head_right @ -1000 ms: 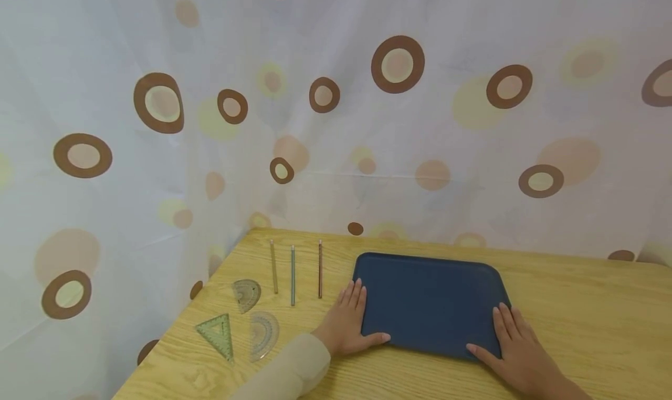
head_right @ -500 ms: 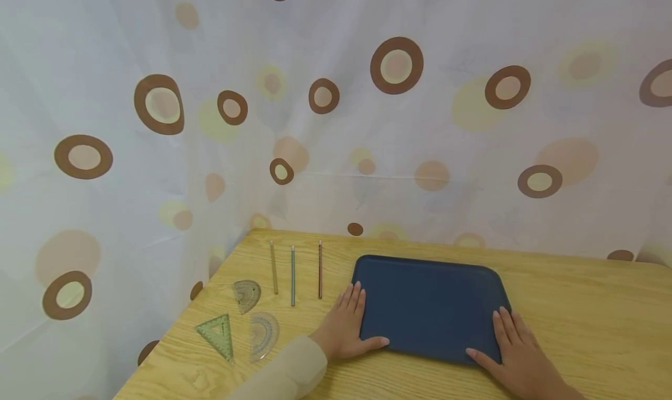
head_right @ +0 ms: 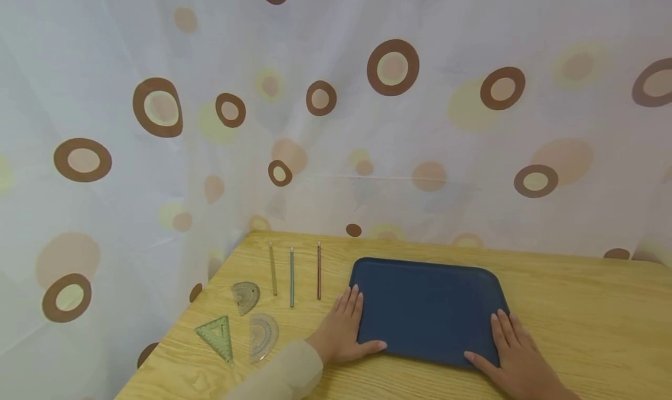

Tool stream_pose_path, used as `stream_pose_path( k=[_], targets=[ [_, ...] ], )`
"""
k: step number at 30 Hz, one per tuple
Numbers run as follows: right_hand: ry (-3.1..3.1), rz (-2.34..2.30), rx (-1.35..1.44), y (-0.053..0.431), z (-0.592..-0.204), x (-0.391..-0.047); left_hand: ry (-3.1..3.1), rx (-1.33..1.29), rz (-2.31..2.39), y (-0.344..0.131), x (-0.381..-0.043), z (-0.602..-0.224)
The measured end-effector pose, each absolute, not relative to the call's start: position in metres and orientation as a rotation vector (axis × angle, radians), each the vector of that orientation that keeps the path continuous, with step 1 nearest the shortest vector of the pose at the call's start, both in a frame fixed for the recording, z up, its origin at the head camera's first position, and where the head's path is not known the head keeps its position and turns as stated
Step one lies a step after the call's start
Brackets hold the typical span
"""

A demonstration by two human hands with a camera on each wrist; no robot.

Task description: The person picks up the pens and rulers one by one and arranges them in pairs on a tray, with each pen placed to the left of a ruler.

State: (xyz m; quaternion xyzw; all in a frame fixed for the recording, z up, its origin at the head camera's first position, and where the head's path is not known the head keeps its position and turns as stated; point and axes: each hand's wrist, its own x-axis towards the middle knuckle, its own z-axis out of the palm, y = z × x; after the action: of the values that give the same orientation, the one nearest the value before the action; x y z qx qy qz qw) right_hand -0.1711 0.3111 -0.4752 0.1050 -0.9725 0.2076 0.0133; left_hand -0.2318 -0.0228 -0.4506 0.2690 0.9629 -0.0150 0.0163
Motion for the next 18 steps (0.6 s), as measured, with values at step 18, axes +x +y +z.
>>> stream_pose_path(
  k=[18],
  targets=[
    [-3.024, 0.646, 0.347, 0.3069, -0.4758, -0.164, 2.97, 0.837, -0.052, -0.026, -0.2262, -0.448]
  ],
)
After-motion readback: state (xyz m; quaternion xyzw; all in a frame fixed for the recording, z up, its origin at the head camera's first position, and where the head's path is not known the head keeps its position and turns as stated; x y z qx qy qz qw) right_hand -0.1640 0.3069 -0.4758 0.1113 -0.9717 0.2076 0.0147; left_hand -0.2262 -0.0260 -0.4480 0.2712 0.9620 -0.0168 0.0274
